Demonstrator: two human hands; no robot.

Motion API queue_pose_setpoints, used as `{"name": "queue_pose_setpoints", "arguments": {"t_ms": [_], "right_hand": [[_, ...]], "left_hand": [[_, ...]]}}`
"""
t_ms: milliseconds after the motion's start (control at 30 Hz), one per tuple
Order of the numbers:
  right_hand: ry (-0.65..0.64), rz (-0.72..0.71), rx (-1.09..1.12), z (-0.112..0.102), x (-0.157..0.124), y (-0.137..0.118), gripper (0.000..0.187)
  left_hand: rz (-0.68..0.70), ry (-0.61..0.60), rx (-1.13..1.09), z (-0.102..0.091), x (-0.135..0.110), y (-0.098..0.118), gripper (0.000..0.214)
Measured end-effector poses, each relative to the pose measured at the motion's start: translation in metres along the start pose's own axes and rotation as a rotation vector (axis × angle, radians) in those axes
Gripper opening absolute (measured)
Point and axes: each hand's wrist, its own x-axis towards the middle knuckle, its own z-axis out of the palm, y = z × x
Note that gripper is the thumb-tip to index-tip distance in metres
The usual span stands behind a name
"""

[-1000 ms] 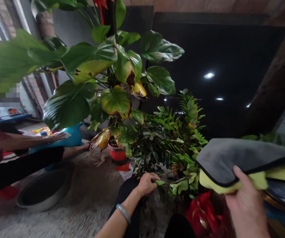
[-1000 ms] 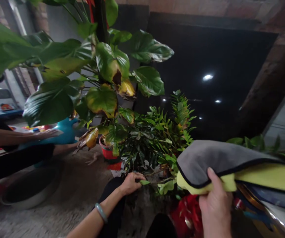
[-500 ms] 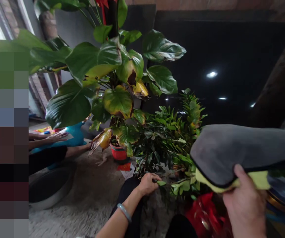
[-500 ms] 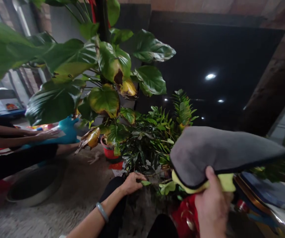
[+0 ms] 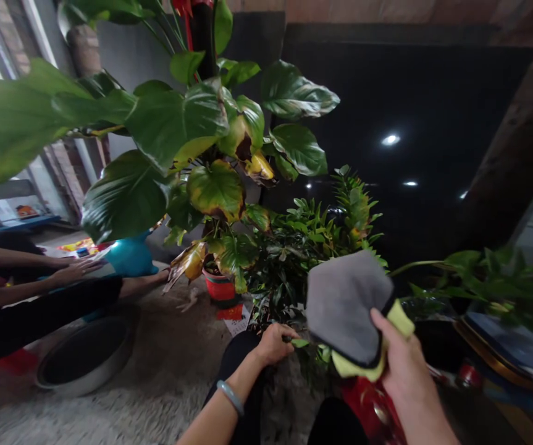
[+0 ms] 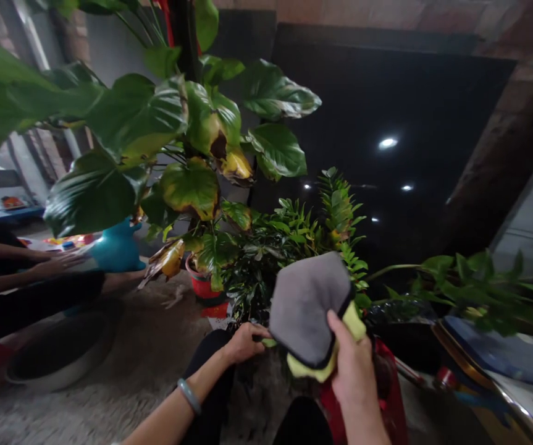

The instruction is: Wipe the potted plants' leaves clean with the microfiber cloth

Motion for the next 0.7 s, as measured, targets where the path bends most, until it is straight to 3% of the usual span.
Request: {"name": "queue_pose_setpoints", "arguments": {"t_ms": [67, 167, 267, 333, 400, 467, 567, 633, 700], "right_hand": [[0.116, -0.115, 0.082, 0.001, 0.023, -0.006, 0.053], [0.178, 0.068, 0.082, -0.006, 0.033, 0.022, 0.038], [0.069, 0.309, 0.006, -0.015, 0.008, 0.059, 0.037], [-0.08, 0.372, -0.059, -0.013, -0.015, 0.063, 0.043], [-0.171, 0.309, -0.085, -0.004, -0.028, 0.047, 0.051], [-0.107, 0.126, -0.043, 0.008, -0.025, 0.019, 0.058], [0.041, -0.105, 0.083, 0.018, 0.002, -0.005, 0.062], [0.055, -0.06, 0.11, 0.015, 0.018, 0.006, 0.058], [0.063, 0.11, 0.059, 0.003, 0.021, 0.036, 0.051]], "left_hand": [[0.016, -0.001, -0.011, -0.001, -0.001, 0.005, 0.023], [0.036, 0.007, -0.024, -0.003, -0.001, 0.008, 0.021], [-0.076, 0.056, 0.021, -0.001, 0.0, 0.008, 0.014], [-0.2, 0.099, 0.066, 0.001, 0.001, 0.008, 0.016], [-0.273, 0.126, 0.096, 0.002, 0.001, 0.01, 0.027], [-0.233, 0.117, 0.091, 0.001, 0.001, 0.012, 0.027], [-0.053, 0.046, 0.014, -0.003, -0.001, 0.015, 0.026], [0.01, 0.014, -0.047, -0.006, -0.002, 0.013, 0.033], [-0.002, 0.013, -0.09, -0.008, -0.003, 0.009, 0.031]]}}
